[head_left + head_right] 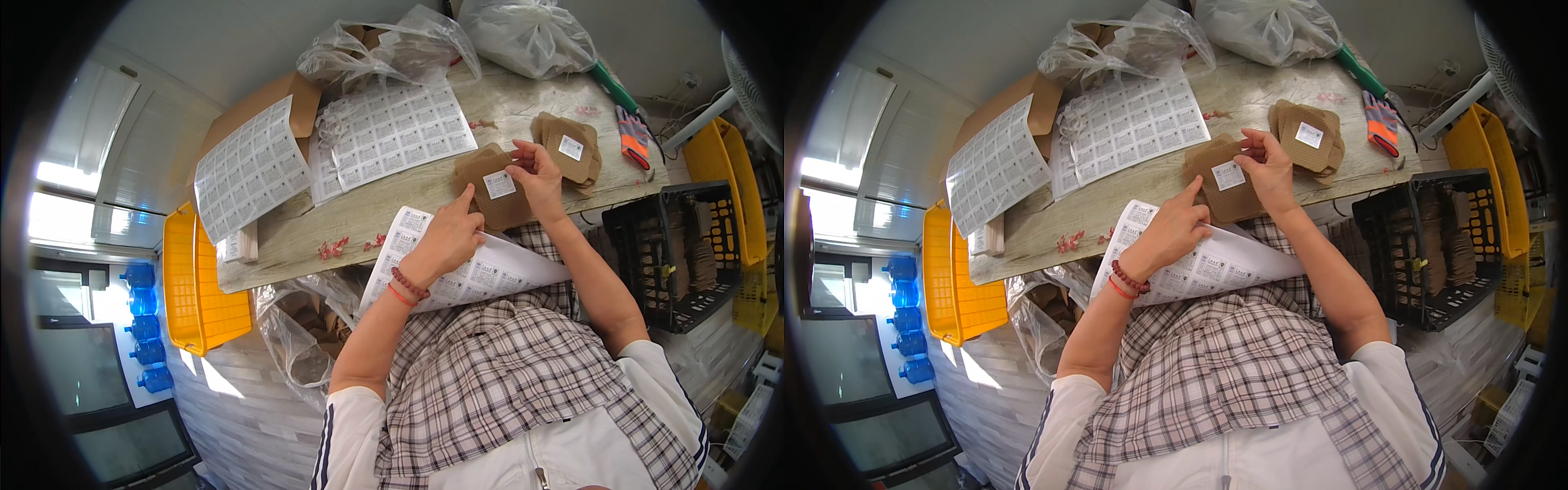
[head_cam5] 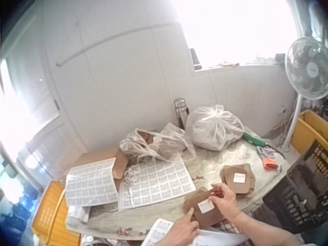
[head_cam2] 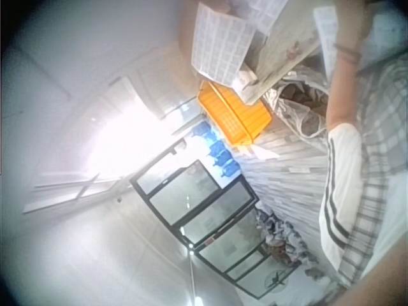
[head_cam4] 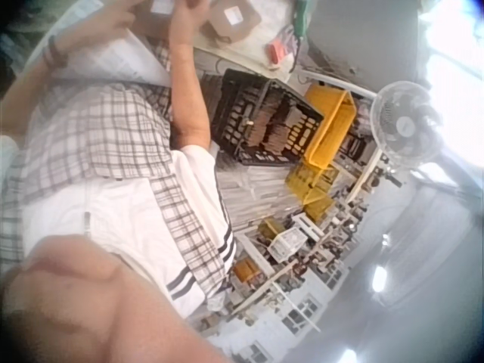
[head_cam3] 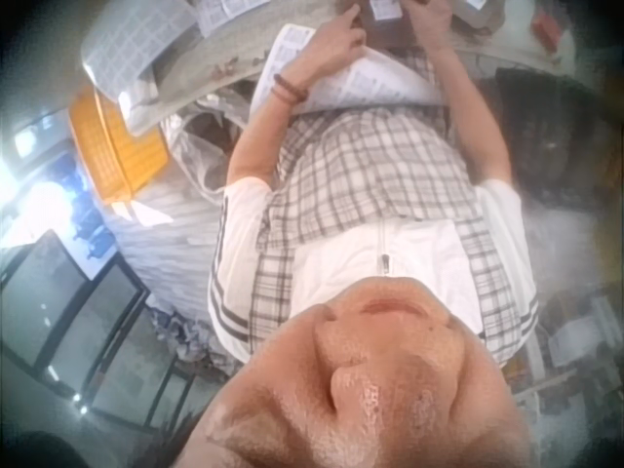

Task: The person repeatedly peels small white labels from a sheet and affixes them onto brown rectangular pads on a workbench. The person handles the label sheet and pads by hand, placing each labeled pad into a growing stack.

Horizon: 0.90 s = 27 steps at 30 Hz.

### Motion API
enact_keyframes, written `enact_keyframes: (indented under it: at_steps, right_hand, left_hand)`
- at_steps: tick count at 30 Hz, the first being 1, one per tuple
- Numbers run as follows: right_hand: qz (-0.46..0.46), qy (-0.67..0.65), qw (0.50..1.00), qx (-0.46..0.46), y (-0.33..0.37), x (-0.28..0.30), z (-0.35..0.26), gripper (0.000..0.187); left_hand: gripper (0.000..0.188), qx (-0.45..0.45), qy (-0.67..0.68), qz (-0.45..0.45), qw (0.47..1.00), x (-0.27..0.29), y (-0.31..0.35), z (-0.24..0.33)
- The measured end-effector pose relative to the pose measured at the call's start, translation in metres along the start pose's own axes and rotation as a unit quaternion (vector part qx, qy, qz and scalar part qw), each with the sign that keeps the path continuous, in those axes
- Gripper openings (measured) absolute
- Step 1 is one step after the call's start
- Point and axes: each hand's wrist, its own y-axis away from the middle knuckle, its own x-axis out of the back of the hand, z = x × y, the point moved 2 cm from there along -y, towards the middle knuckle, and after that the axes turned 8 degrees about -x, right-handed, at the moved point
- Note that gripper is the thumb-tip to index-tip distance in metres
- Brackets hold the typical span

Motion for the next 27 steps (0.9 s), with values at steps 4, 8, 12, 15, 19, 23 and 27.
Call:
enact_keyframes:
  at_steps: [4,8,12,15,19,23,27]
  right_hand:
    - [0.009,-0.010,0.999,-0.030,-0.004,0.005,0.007,0.044]
    - [0.039,-0.052,0.996,-0.062,-0.007,0.017,0.007,0.036]
    - [0.094,-0.041,0.995,-0.009,-0.016,0.043,-0.030,0.030]
    - [0.180,0.152,0.971,0.045,-0.043,0.095,-0.044,0.035]
    - [0.156,0.442,0.863,0.189,-0.009,0.084,-0.066,0.043]
    - [-0.173,0.376,0.905,0.096,0.101,-0.008,-0.085,0.043]
    - [-0.197,0.354,0.906,0.124,0.105,0.005,-0.081,0.033]
  left_hand:
    - [0.015,-0.008,-0.003,0.002,1.000,-0.001,-0.002,0.000]
    - [0.014,-0.023,-0.025,0.013,0.999,-0.005,-0.002,-0.005]
    - [0.014,-0.048,-0.030,0.028,0.998,-0.001,-0.001,-0.003]
    - [0.015,-0.054,-0.023,0.057,0.997,0.011,0.003,0.006]
    - [0.016,0.038,-0.016,0.048,0.998,0.035,0.013,0.016]
    - [0.018,0.078,0.010,0.095,0.992,0.054,0.028,0.028]
    - [0.023,0.066,0.005,0.097,0.993,0.067,0.047,0.042]
